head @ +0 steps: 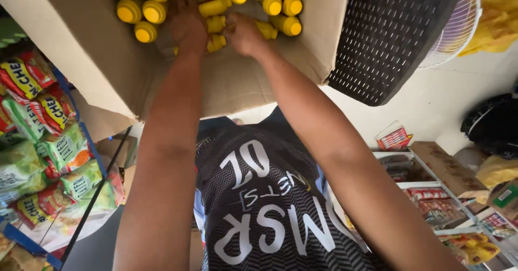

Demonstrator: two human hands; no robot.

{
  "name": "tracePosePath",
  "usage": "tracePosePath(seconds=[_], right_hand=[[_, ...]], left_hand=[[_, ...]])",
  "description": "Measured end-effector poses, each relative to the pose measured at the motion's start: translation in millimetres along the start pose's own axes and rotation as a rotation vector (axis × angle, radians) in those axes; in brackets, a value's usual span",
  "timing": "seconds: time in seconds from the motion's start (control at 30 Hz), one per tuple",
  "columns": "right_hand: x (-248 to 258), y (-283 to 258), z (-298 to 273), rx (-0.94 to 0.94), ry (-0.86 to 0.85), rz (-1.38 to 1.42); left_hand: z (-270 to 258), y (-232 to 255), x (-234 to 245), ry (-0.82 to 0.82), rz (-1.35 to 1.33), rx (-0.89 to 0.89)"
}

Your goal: The person repeatedly picks yellow bottles from a cardboard box and places them upright on a middle shelf in a store aisle. The action is performed one bottle at a time throughout the clip.

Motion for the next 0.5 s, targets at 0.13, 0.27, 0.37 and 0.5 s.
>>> tracePosePath(seconds=[0.13,0.27,0.37,0.5], right_hand=[[2.1,8.1,0.9,-0.008,-0.121,-0.065],[8.7,14.1,-6.3,-0.034,-0.223,-0.192],[47.3,-54.9,-25.8,-0.265,-0.259,0.151],[58.9,-87.3,-57.8,-0.436,-0.272,0.727]], left_hand=[[6.2,-10.6,1.6,-0.061,0.030,-0.043],[-13.9,-23.6,23.7,-0.089,0.057,-0.059],[-48.5,-24.8,53.2,-0.280,-0.315,-0.200],[-104.4,-25.2,80.6,-0.558,-0.924,-0.074]])
Point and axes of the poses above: each hand's wrist, its own z-axis towards the middle knuckle, its own x-axis out of the back of the hand, y = z × x, the point moved 3 cm from there along z, towards the middle knuckle, and after that the axes turned 7 degrees about x, right-handed, at the moved point
